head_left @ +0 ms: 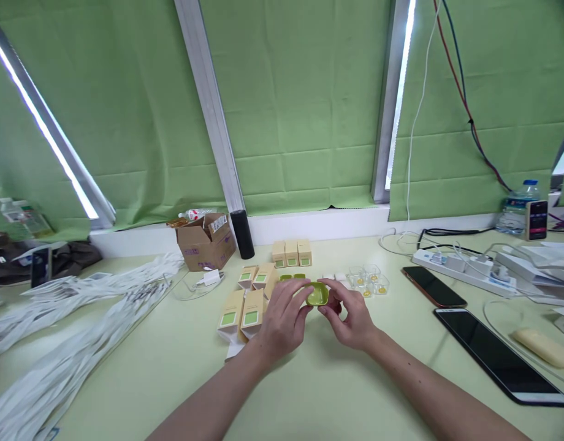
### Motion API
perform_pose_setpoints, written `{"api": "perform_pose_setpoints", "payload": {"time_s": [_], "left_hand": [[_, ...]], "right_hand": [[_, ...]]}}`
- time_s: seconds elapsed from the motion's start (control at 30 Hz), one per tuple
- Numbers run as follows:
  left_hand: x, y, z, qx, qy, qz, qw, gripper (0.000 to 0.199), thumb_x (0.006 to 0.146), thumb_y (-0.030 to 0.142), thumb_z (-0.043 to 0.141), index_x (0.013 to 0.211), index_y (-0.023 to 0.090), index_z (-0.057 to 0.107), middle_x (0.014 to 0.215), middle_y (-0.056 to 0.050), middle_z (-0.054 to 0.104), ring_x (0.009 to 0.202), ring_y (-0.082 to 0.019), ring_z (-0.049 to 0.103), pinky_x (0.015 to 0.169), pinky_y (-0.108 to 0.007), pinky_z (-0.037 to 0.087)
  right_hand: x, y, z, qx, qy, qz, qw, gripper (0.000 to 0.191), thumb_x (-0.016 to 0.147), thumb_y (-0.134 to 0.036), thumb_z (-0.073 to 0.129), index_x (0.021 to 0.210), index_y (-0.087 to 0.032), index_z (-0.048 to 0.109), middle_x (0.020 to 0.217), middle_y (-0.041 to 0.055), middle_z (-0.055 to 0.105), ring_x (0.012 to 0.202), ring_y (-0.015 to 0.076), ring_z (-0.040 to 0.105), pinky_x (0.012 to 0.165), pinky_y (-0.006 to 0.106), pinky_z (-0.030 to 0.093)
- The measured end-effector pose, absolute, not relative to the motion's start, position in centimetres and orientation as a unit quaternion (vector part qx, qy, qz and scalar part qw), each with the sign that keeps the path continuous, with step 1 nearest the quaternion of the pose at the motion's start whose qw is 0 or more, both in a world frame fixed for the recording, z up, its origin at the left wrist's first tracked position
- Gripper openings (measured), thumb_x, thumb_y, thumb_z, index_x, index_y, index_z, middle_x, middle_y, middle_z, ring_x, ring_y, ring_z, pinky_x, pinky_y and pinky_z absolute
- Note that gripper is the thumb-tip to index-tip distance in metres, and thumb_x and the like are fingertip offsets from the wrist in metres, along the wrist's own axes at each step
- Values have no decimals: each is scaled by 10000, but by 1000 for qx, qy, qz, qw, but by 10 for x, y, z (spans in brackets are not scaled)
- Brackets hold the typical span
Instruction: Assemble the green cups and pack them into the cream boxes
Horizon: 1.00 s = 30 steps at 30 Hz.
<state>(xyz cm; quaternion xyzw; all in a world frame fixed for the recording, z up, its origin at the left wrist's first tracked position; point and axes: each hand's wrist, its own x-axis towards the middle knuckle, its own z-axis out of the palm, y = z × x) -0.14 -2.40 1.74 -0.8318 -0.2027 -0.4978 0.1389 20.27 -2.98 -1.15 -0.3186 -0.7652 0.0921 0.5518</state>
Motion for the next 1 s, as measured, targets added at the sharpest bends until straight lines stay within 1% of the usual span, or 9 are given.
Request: {"api": "perform_pose_setpoints", "payload": {"time_s": [0.13,0.23,0.33,0.47,0.57,0.7,0.8,0.93,1.0], "left_hand": [[0,-21,15,-828,-199,-509,126,418,988,111,565,1386,237,567,1280,-155,705,1188,-281,666,982,-487,566],[2,-18,9,-812,-222,-535,66,289,1000,172,599,1279,231,641,1178,-126,748,1117,-262,692,959,-454,572],[5,-17,3,-766,-304,-562,-70,187,1006,299,628,1153,206,699,1054,-105,771,986,-235,719,894,-400,587],[11,-17,4,-663,-366,-571,-317,366,978,494,641,1113,160,710,911,-87,771,768,-182,711,733,-318,593],[15,-17,10,-614,-356,-569,-415,458,917,582,685,1003,133,715,741,-55,731,646,-150,654,630,-271,541],[18,-16,15,-587,-357,-557,-467,524,855,654,716,830,131,691,621,-16,650,550,-108,546,553,-237,447],[21,-18,17,-593,-361,-548,-467,566,836,695,708,738,139,660,598,-8,617,539,-104,508,548,-243,429],[23,-22,19,-613,-374,-528,-453,571,891,690,643,708,150,647,609,-21,618,577,-129,532,593,-268,454],[22,-24,18,-623,-377,-526,-440,528,917,660,631,771,153,669,686,-41,657,654,-157,587,654,-287,487]], "right_hand": [[205,-29,-12,-316,-770,77,549,412,978,-301,556,1384,-252,515,694,-38,579,582,153,536,571,288,472],[205,-29,-12,-318,-773,65,546,405,981,-333,572,1374,-246,529,726,-23,608,613,161,564,594,304,484],[205,-29,-11,-328,-767,46,550,399,971,-351,605,1348,-231,551,750,-9,636,628,167,585,605,316,491],[202,-28,-9,-358,-752,37,553,393,958,-323,636,1332,-226,565,832,22,674,672,170,615,600,307,503],[200,-28,-8,-385,-743,51,545,449,949,-334,653,1370,-236,532,959,57,690,752,187,645,594,306,524],[196,-29,-8,-376,-744,65,549,420,944,-328,674,1331,-249,530,1133,98,670,936,222,665,613,304,559],[195,-29,-9,-368,-740,76,558,376,940,-311,679,1281,-251,533,1171,107,659,1012,243,659,647,322,588],[195,-26,-11,-356,-739,91,565,383,931,-288,676,1285,-257,532,1191,112,657,1033,262,652,674,362,620],[195,-26,-12,-347,-741,102,566,391,940,-266,652,1310,-266,528,1211,110,656,1041,263,651,695,376,634]]}}
